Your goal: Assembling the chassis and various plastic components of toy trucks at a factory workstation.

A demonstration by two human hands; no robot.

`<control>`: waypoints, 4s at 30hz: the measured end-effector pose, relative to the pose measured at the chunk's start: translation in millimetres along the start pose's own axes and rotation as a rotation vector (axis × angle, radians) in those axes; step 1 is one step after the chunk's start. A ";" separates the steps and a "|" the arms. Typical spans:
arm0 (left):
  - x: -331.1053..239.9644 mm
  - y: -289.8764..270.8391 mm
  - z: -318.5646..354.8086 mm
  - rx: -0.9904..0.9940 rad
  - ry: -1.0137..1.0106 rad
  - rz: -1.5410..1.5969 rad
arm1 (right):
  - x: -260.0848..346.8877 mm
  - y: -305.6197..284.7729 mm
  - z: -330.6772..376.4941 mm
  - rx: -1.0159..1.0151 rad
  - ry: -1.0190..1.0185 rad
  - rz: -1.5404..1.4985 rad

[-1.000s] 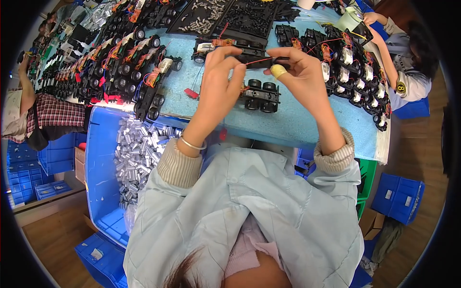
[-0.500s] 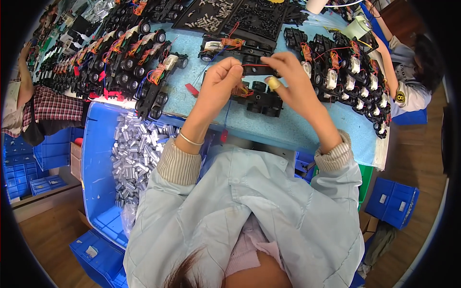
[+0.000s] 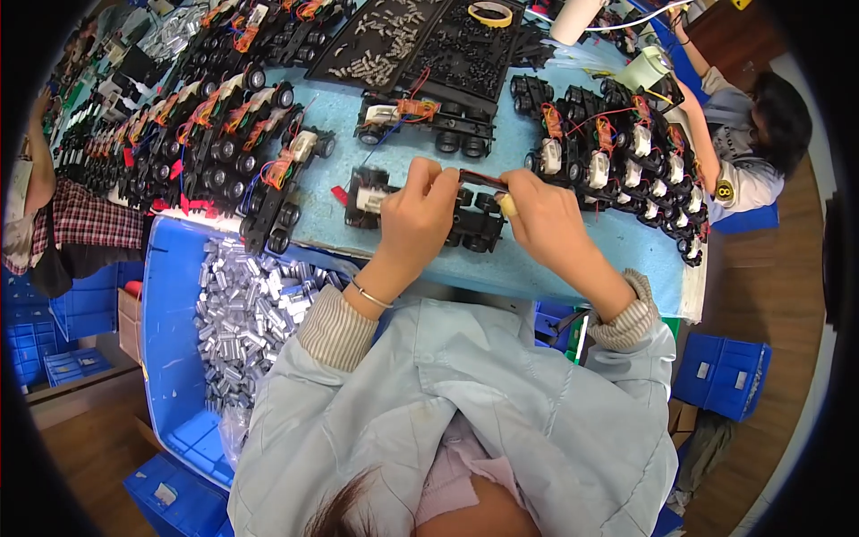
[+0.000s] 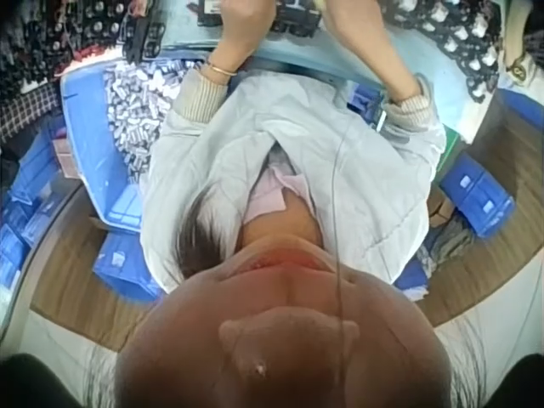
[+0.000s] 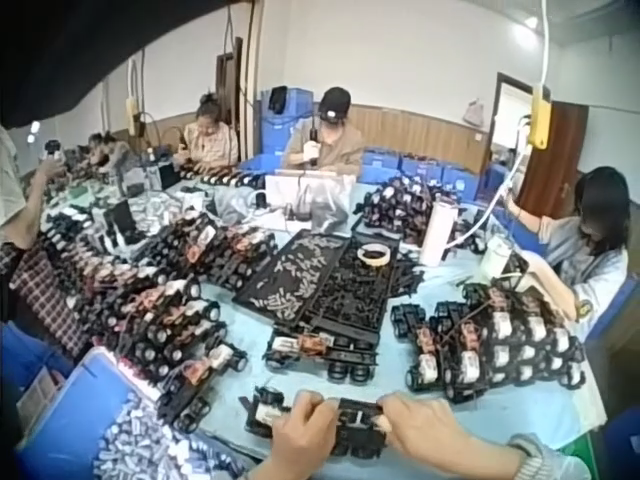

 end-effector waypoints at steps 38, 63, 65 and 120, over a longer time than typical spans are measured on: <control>-11.7 -3.8 48.3 0.425 -0.115 -0.020 | -5.0 47.4 -16.2 0.181 0.152 -0.405; -11.0 -10.2 52.6 0.376 -0.126 0.098 | 4.8 68.3 -49.9 0.599 -0.020 -0.145; -10.9 -10.2 45.5 0.344 -0.100 0.089 | -7.4 74.6 -48.5 0.874 0.145 -0.351; -22.1 -12.3 27.6 0.470 -0.133 -0.080 | 22.6 -6.0 5.3 -0.055 -0.114 -0.445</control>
Point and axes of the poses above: each hand's wrist, its own z-axis away from the middle knuckle, its own y-axis out of the palm, x = y × z, the point moved 6 cm from there along -z, towards the middle knuckle, and after that the axes turned 9 degrees about z, right-handed, at the moved point
